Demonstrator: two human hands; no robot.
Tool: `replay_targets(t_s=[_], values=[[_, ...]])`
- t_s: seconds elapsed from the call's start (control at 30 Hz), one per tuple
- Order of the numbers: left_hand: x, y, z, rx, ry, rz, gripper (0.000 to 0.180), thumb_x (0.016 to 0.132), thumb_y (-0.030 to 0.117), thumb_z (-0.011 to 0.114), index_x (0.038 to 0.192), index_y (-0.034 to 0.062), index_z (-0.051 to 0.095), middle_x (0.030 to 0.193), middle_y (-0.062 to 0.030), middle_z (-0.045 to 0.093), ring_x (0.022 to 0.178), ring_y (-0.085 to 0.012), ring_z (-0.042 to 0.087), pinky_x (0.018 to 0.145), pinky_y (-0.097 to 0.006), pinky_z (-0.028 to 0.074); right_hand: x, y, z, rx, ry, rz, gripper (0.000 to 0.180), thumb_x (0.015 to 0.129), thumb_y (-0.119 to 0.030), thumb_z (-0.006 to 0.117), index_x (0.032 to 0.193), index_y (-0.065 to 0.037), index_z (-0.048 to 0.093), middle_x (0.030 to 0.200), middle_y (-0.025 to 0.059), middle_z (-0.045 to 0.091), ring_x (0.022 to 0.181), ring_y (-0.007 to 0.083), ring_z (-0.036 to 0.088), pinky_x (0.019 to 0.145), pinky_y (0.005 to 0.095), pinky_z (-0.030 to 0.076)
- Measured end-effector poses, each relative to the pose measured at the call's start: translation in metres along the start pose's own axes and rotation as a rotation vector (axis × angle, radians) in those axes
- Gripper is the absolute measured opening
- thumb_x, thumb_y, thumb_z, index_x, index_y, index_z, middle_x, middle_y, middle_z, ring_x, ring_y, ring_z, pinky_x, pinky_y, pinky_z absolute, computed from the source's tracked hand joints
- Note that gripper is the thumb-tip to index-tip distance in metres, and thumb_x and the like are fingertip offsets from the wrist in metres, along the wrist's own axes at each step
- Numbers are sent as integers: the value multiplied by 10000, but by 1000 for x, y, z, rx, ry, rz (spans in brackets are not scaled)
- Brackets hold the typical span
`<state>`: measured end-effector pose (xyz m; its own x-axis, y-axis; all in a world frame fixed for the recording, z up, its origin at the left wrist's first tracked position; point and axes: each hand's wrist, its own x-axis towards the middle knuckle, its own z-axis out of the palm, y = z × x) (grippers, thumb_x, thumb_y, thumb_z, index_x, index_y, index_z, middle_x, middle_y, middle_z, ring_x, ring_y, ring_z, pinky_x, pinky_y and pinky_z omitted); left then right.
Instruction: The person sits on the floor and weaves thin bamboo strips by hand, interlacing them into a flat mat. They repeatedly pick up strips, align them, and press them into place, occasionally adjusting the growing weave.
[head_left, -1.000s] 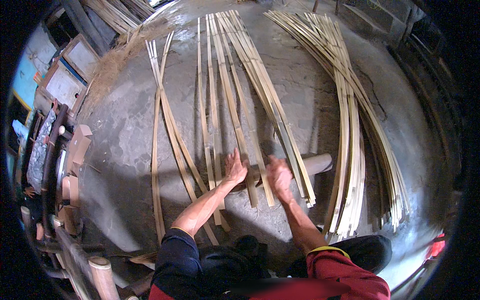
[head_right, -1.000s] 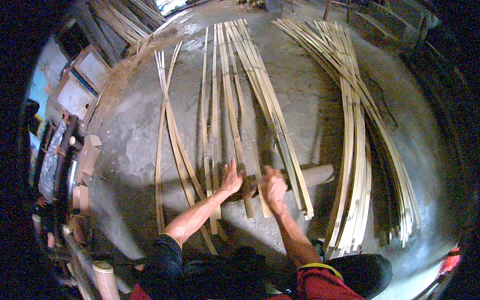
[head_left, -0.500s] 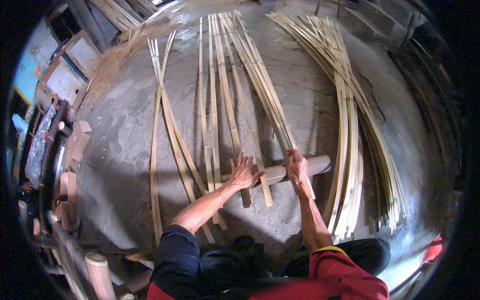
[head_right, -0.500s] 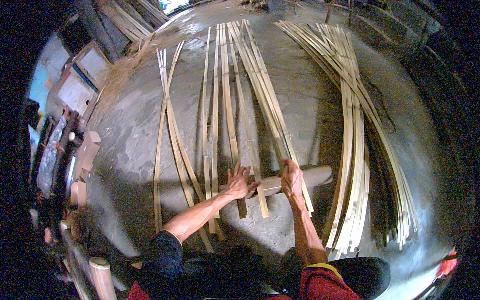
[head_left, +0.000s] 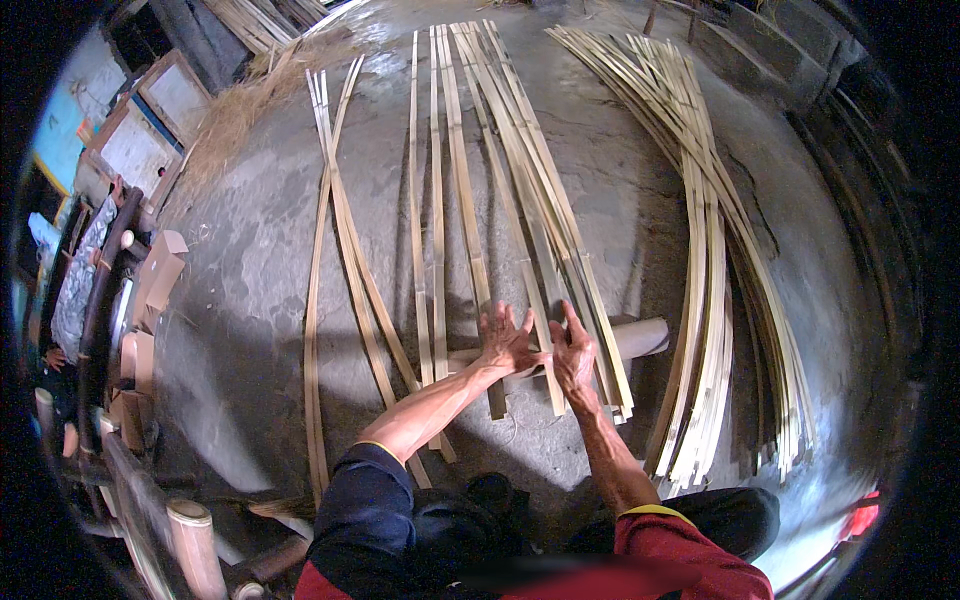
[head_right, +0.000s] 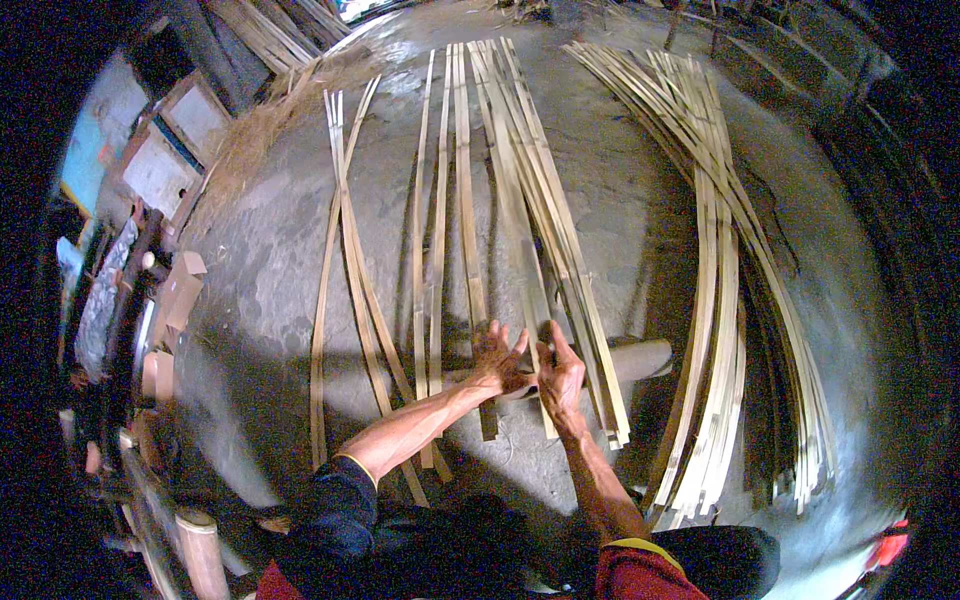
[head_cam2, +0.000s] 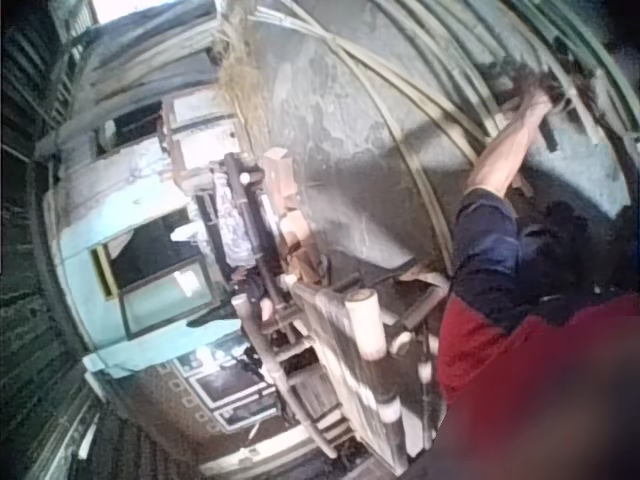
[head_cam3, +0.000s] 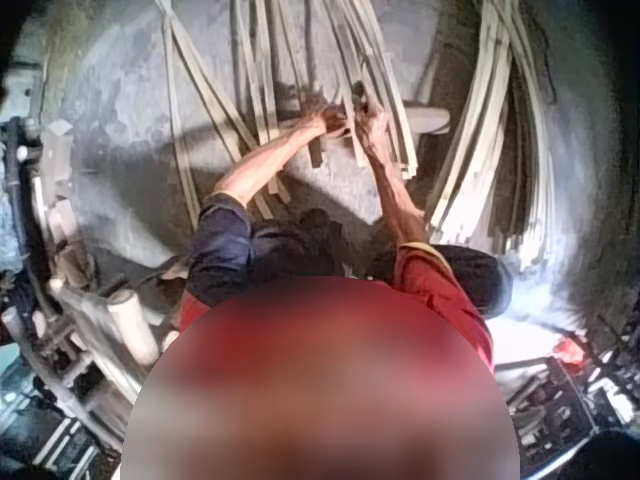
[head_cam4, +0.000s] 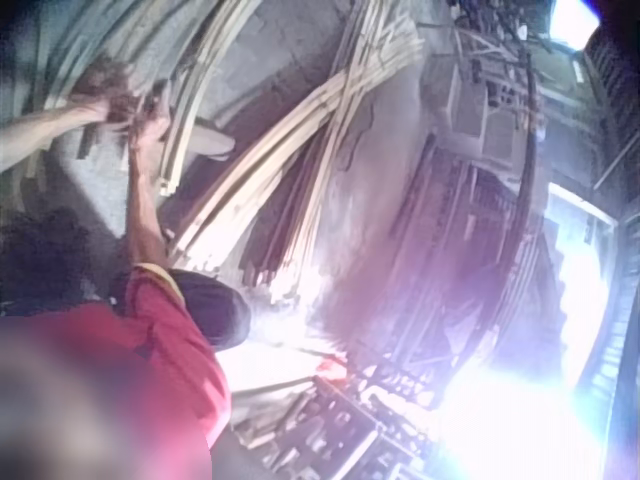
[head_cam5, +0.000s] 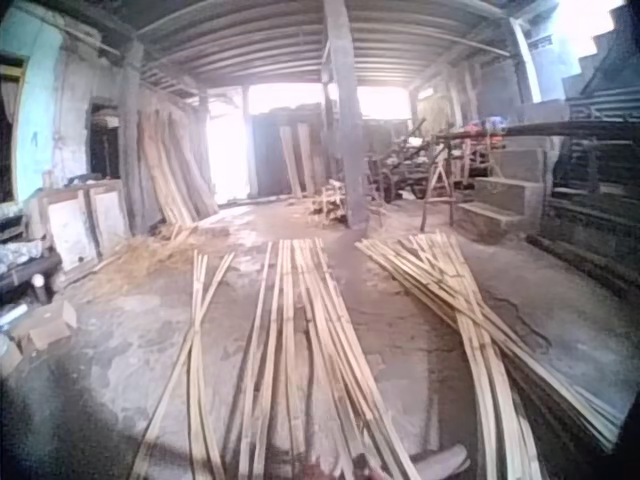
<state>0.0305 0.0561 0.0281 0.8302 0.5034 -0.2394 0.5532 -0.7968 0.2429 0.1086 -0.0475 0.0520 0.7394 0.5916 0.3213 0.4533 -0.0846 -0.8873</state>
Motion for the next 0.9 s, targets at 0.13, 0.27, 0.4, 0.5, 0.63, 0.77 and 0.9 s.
replay_targets(t_s=[0.13, 0.27, 0.4, 0.5, 0.63, 0.77, 0.9], values=[[15, -12, 9, 35, 49, 190, 749, 661, 474, 550, 1247, 88, 288, 1294, -251, 166, 1215, -386, 107, 924, -560, 125, 8, -4, 19, -135, -113, 238, 399, 764, -159, 550, 1126, -20, 461, 547, 117, 481, 466, 137, 395, 442, 306, 359], [16, -38, 15, -151, 487, 64, 608, 741, 262, 524, 1216, -29, 281, 1323, -191, 150, 1213, -344, 171, 943, -547, 130, 6, 7, 31, -138, -192, 305, 384, 763, -165, 531, 1114, -22, 469, 635, 216, 544, 511, 233, 511, 507, 351, 404], [3, -58, 15, -103, 280, -2, 607, 779, 262, 482, 1232, -49, 224, 1331, -172, 141, 1226, -334, 156, 944, -552, 132, 2, 8, 48, -255, -314, 373, 388, 758, -174, 528, 1111, -23, 471, 722, 230, 562, 669, 313, 578, 596, 367, 433], [1, -63, 9, -71, 222, 86, 570, 786, 246, 469, 1233, -26, 242, 1334, -157, 139, 1228, -333, 148, 941, -558, 140, 5, 4, 60, -261, -360, 402, 438, 745, -243, 539, 1117, -22, 467, 773, 234, 568, 751, 346, 569, 636, 388, 428], [4, -67, 4, -1, 113, 199, 537, 777, 194, 465, 1227, -11, 256, 1335, -142, 143, 1231, -329, 134, 935, -553, 187, 9, 3, 61, -286, -419, 304, 458, 742, -293, 536, 1128, -56, 467, 831, 241, 559, 801, 354, 554, 676, 392, 432], [3, -69, 0, -386, 285, 274, 597, 749, 174, 502, 1236, -15, 214, 1324, -157, 155, 1228, -306, 154, 935, -524, 230, 10, 11, 58, -362, -488, 318, 469, 736, -293, 547, 1135, -63, 460, 843, 237, 560, 827, 351, 546, 685, 390, 433], [-1, -67, -9, -201, 173, 148, 648, 744, 226, 536, 1258, 29, 194, 1334, -102, 166, 1212, -293, 196, 932, -523, 233, 12, 21, 60, -353, -448, 177, 378, 743, -287, 532, 1051, -72, 497, 779, 208, 568, 739, 365, 552, 623, 429, 437]])
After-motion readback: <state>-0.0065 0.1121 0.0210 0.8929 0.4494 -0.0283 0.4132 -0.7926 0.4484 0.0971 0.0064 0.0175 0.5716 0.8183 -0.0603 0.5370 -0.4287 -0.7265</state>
